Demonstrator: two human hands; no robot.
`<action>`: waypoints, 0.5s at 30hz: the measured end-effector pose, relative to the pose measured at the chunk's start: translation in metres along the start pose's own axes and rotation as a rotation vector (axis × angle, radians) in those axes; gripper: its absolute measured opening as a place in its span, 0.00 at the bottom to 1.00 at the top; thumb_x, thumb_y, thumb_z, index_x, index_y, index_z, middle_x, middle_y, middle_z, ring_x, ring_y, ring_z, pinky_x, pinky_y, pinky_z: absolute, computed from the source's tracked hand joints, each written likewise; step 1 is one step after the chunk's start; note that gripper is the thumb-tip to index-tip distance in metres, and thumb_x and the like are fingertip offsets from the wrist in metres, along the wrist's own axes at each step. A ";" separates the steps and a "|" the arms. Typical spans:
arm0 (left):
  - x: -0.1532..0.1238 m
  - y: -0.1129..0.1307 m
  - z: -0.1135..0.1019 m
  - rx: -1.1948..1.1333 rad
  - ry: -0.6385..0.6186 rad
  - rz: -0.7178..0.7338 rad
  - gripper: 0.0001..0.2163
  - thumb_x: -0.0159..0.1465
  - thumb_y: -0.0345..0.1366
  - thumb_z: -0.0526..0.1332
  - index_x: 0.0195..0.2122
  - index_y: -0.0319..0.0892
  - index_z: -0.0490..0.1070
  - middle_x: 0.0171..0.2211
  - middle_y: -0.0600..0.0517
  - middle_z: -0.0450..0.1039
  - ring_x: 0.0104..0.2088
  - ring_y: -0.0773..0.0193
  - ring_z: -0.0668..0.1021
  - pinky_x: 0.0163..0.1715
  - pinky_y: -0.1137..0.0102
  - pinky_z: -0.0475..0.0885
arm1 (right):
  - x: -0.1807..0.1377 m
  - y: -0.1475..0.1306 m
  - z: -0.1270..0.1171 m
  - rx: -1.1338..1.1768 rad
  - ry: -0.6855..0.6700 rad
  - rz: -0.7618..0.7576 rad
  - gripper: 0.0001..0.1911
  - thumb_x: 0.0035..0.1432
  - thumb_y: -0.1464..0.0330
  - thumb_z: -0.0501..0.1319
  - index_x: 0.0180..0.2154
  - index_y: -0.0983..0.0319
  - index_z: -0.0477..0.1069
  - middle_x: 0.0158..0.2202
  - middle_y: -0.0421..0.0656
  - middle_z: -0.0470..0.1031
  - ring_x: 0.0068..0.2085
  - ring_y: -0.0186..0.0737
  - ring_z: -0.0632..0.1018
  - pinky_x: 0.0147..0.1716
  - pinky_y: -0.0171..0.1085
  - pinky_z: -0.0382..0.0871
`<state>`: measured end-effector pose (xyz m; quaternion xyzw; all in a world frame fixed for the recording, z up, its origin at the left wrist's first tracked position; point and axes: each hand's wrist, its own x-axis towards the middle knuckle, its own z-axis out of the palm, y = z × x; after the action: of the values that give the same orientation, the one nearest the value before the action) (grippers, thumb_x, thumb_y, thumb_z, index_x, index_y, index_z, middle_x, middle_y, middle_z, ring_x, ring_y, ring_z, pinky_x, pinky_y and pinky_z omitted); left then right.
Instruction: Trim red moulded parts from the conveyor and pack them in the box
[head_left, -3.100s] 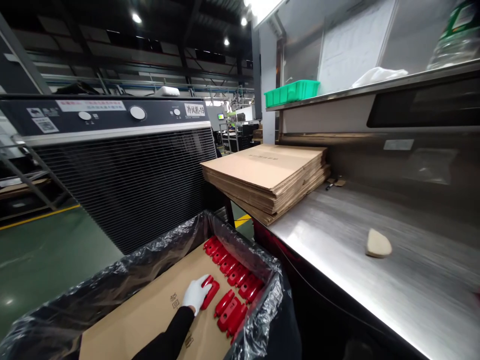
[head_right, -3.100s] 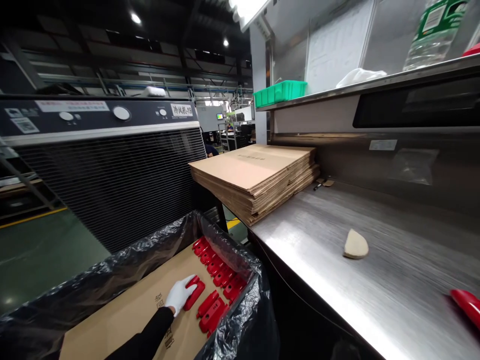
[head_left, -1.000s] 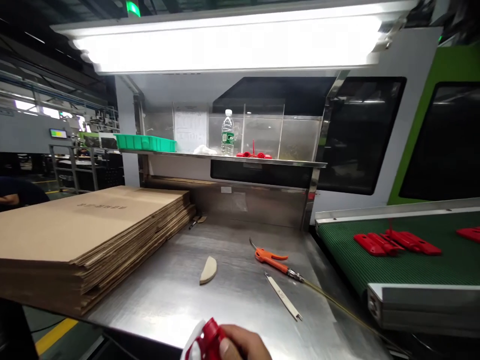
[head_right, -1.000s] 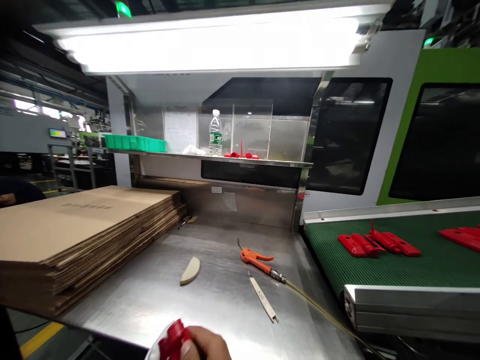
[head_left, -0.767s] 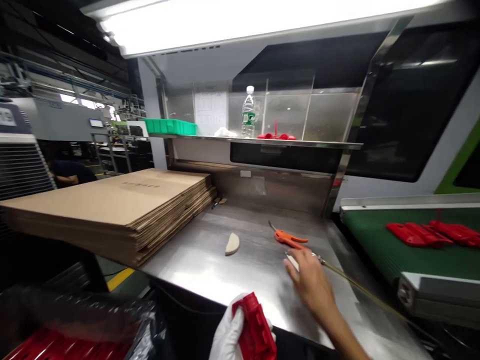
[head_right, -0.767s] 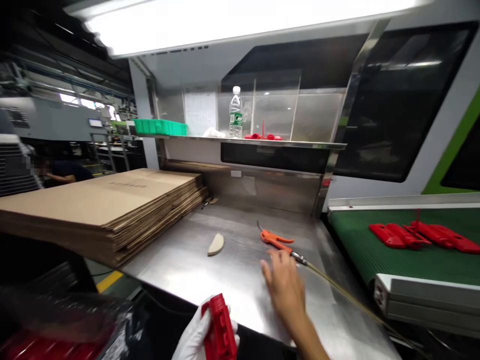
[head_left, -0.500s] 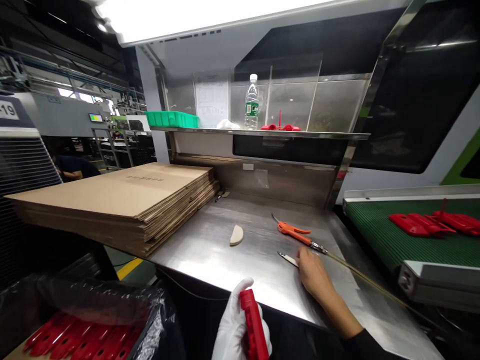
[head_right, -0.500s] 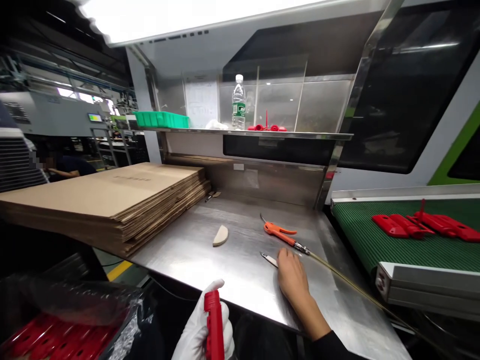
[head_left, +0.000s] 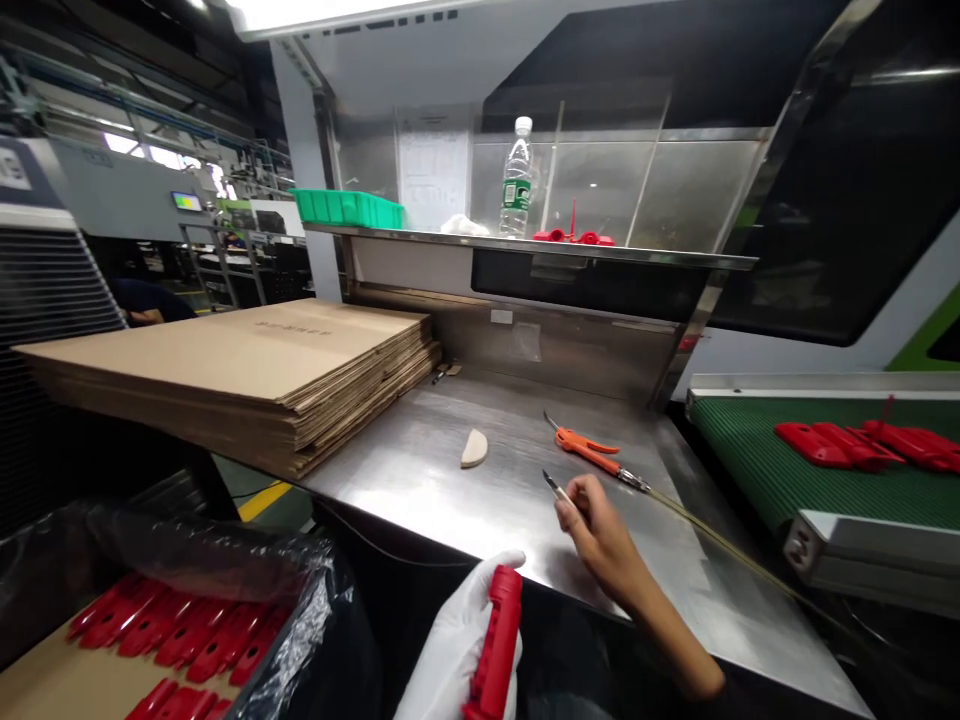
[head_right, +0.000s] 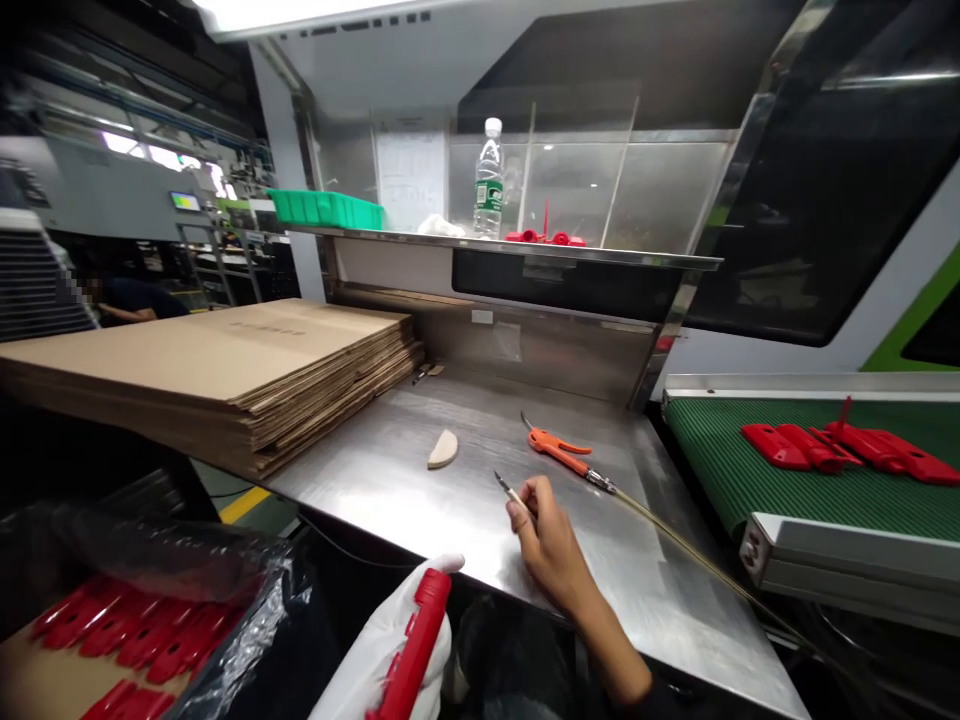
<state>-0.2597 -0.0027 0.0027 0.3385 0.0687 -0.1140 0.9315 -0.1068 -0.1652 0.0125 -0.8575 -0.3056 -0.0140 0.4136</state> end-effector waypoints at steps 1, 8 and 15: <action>-0.004 0.004 0.000 0.015 -0.019 -0.056 0.21 0.61 0.39 0.67 0.55 0.47 0.67 0.19 0.61 0.60 0.14 0.74 0.64 0.14 0.80 0.60 | -0.012 -0.015 -0.003 0.091 -0.047 -0.030 0.22 0.71 0.51 0.45 0.53 0.61 0.58 0.30 0.37 0.62 0.30 0.36 0.66 0.31 0.35 0.64; -0.009 0.011 -0.005 0.061 -0.082 -0.345 0.15 0.67 0.46 0.59 0.39 0.36 0.74 0.20 0.51 0.69 0.14 0.73 0.65 0.11 0.79 0.53 | -0.063 -0.069 -0.021 0.442 -0.487 -0.094 0.18 0.51 0.57 0.73 0.40 0.58 0.77 0.31 0.36 0.68 0.30 0.33 0.64 0.28 0.33 0.58; -0.008 -0.012 0.007 -0.018 0.340 0.308 0.33 0.62 0.49 0.65 0.65 0.54 0.52 0.37 0.51 0.73 0.35 0.58 0.79 0.32 0.65 0.75 | -0.106 -0.068 0.049 0.434 0.086 0.240 0.22 0.58 0.49 0.65 0.41 0.60 0.73 0.24 0.33 0.58 0.25 0.32 0.61 0.26 0.33 0.57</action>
<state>-0.2701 -0.0148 0.0021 0.3512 0.1729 0.0889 0.9159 -0.2404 -0.1518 -0.0011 -0.7773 -0.1793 0.0648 0.5996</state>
